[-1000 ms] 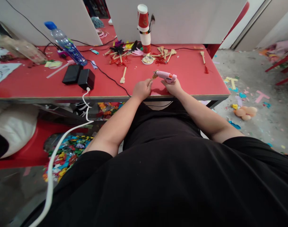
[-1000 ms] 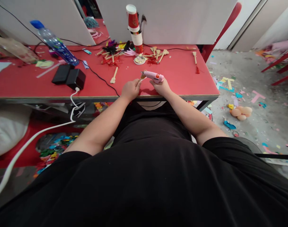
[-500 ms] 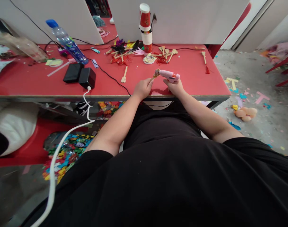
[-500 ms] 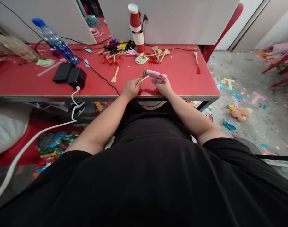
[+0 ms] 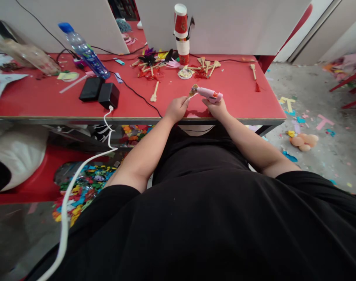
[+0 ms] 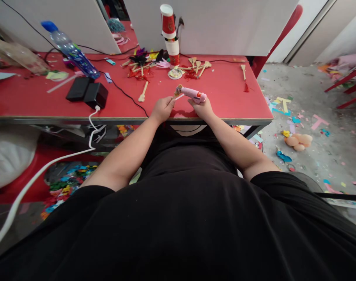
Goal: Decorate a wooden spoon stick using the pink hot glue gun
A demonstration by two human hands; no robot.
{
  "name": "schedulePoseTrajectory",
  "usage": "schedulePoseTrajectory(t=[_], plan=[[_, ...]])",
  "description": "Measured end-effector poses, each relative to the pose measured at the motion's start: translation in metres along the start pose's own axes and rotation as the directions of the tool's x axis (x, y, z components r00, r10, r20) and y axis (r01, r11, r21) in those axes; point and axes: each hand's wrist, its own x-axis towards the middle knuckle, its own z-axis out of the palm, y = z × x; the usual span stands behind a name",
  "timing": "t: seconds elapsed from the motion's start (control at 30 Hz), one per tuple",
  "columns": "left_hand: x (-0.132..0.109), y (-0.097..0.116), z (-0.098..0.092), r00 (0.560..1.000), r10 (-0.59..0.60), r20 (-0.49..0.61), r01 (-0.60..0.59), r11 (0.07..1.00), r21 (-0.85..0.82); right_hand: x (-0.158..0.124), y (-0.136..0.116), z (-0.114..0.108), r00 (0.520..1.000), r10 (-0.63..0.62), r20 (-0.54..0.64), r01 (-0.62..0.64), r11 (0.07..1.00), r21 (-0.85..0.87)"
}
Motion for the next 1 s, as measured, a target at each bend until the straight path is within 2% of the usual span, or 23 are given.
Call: schedulePoseTrajectory(t=[0.27,0.43,0.6,0.7,0.87,1.0], plan=[[0.0,-0.003,0.001,1.0,0.0,-0.019,0.0,1.0,-0.023,-0.003,-0.019,0.001,0.999,-0.014,0.033,0.013,1.0,0.026],[0.0,-0.003,0.002,1.0,0.0,-0.023,-0.001,0.999,-0.045,-0.007,-0.017,0.001,0.999,-0.021,0.041,0.019,0.998,0.062],[0.001,-0.004,0.001,1.0,0.006,-0.017,-0.006,0.999,-0.035,-0.009,-0.009,0.0,0.988,-0.125,0.088,0.109,0.979,0.171],[0.001,-0.004,0.001,1.0,0.011,-0.015,-0.011,0.999,-0.041,-0.012,-0.006,0.0,0.991,-0.12,0.063,0.114,0.989,0.097],[0.001,-0.003,0.002,1.0,0.021,-0.009,-0.021,0.999,-0.04,-0.02,-0.005,0.0,0.995,-0.093,0.043,0.1,0.974,-0.201],[0.001,-0.003,0.001,1.0,0.018,0.007,-0.018,0.999,-0.03,-0.021,-0.004,0.0,0.992,-0.123,0.008,0.123,0.985,-0.121]])
